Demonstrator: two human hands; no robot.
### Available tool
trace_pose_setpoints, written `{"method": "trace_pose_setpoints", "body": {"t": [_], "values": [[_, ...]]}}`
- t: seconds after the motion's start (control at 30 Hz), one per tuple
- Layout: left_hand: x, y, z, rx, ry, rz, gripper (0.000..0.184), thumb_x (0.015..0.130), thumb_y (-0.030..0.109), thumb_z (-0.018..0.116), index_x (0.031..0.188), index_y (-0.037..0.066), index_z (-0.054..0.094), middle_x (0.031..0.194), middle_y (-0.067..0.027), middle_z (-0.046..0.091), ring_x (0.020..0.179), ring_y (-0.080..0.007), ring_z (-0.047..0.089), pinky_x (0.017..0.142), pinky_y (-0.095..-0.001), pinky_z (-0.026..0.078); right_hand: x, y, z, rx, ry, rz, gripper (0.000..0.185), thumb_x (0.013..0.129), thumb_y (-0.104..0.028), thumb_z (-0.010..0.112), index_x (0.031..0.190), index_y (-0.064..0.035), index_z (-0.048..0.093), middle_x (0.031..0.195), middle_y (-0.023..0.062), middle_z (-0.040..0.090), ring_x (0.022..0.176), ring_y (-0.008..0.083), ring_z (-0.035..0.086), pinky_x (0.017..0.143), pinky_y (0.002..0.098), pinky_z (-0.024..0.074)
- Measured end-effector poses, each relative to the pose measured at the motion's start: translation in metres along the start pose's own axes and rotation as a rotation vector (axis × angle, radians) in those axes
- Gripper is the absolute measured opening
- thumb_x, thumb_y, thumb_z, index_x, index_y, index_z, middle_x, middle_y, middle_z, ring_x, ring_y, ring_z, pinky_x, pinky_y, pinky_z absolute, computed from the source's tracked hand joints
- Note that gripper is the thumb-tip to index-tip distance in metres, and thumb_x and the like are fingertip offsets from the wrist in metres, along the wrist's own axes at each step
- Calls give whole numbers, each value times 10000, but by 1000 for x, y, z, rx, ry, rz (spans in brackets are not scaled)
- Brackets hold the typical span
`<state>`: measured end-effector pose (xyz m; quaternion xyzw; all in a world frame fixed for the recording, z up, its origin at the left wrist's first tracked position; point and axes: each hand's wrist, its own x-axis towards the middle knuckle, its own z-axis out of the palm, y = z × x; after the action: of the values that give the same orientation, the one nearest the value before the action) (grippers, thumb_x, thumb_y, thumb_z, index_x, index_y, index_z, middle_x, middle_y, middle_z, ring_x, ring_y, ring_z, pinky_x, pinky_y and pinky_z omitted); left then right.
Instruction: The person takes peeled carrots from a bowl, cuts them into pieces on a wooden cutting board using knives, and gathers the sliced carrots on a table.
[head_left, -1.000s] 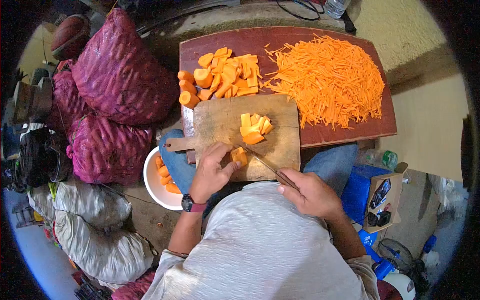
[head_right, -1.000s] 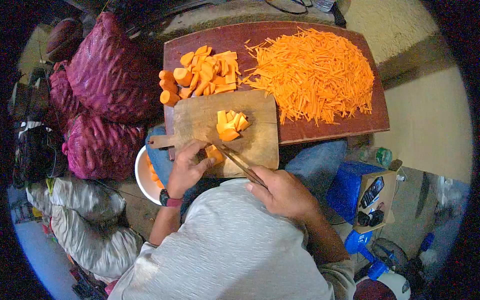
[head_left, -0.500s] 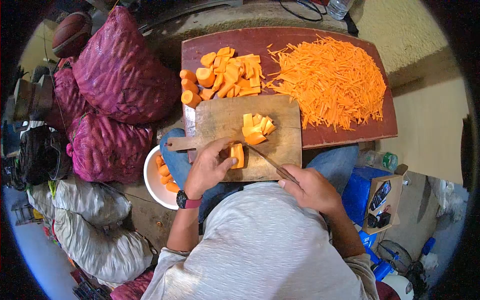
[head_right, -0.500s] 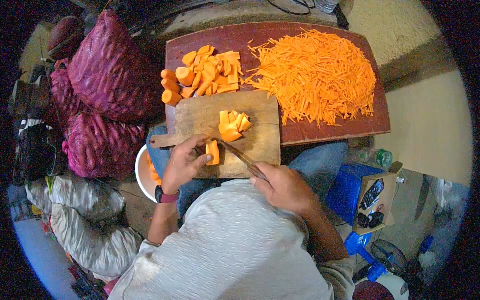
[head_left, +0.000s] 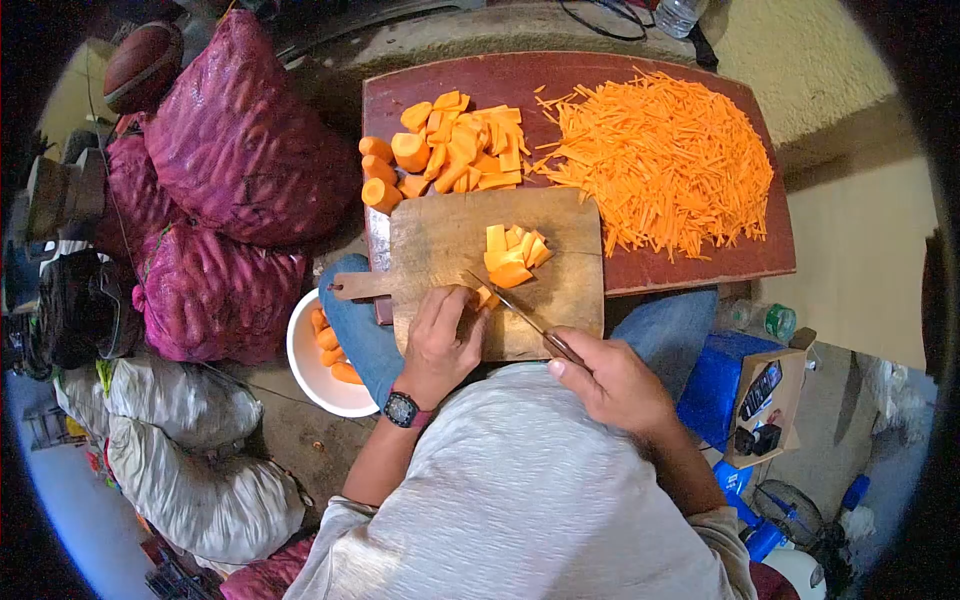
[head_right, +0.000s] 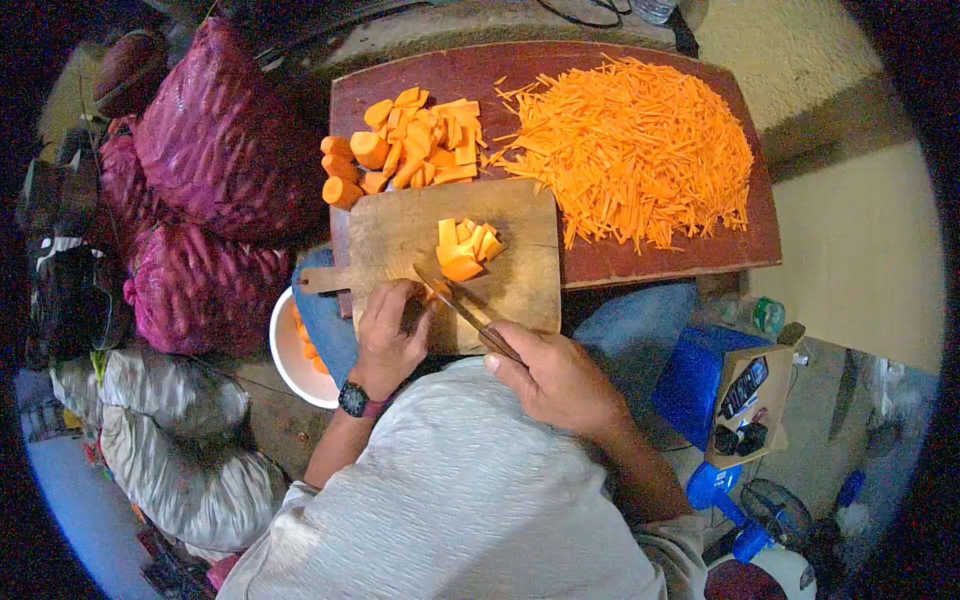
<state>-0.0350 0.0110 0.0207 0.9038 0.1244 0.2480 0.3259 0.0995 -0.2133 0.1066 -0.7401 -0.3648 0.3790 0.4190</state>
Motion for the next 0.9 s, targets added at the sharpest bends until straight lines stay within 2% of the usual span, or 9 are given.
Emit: {"method": "trace_pose_setpoints", "body": {"t": [0.4, 0.47, 0.5, 0.57, 0.63, 0.7, 0.73, 0.9], "values": [[2, -5, -6, -74, -39, -70, 365, 862, -8, 815, 1193, -49, 668, 1073, -208, 673, 965, -399, 688, 828, -456, 572, -4, -3, -4, -11, -14, 89, 275, 1082, -193, 663, 1280, -4, 638, 944, 266, 690, 864, 435, 725, 751, 466, 545], [11, -8, -19, -252, -210, -133, 397, 894, -15, 805, 1275, -45, 697, 1102, -191, 721, 978, -335, 723, 849, -388, 580, -4, 0, -3, -15, -41, 100, 268, 1082, -195, 661, 1273, -10, 636, 944, 269, 688, 865, 446, 720, 750, 471, 543], [15, -11, -25, -252, -211, -135, 397, 894, -15, 805, 1275, -45, 697, 1102, -191, 721, 978, -335, 723, 849, -388, 580, -4, 0, -3, -31, -59, 107, 255, 1083, -200, 657, 1254, -13, 634, 938, 272, 685, 864, 459, 712, 745, 477, 541], [25, -13, -34, -245, -350, -176, 447, 921, -10, 793, 1357, -15, 697, 1121, -176, 727, 1014, -310, 723, 875, -363, 573, -2, 0, -4, -47, -79, 111, 243, 1084, -204, 654, 1236, -16, 631, 932, 274, 681, 863, 471, 704, 741, 483, 539], [32, -3, -35, -250, -312, -248, 477, 933, 14, 795, 1397, 10, 687, 1131, -173, 723, 1029, -308, 713, 911, -362, 562, -1, 0, -7, -74, -132, 173, 294, 1081, -261, 657, 1229, -8, 637, 1020, 294, 735, 972, 518, 723, 807, 552, 577], [31, 0, -34, -179, -280, -382, 506, 924, 44, 815, 1407, 1, 671, 1177, -190, 722, 1072, -325, 710, 953, -394, 556, -1, 4, -8, -110, -144, 183, 296, 1079, -264, 660, 1230, -10, 638, 1018, 294, 736, 970, 516, 724, 804, 552, 576], [28, 0, -31, -182, -284, -378, 506, 924, 44, 815, 1407, 1, 671, 1177, -190, 722, 1072, -325, 710, 953, -394, 556, -2, 5, -9, -146, -159, 194, 297, 1078, -266, 662, 1231, -13, 639, 1017, 294, 736, 968, 513, 725, 801, 553, 575], [13, 5, -18, -2, -186, -130, 677, 848, 110, 889, 1456, -13, 617, 1239, -243, 711, 1163, -440, 666, 1030, -501, 528, -5, 2, -13, -120, -188, 174, 307, 1068, -270, 677, 1238, -17, 643, 1012, 293, 735, 964, 507, 728, 803, 550, 575]]}}
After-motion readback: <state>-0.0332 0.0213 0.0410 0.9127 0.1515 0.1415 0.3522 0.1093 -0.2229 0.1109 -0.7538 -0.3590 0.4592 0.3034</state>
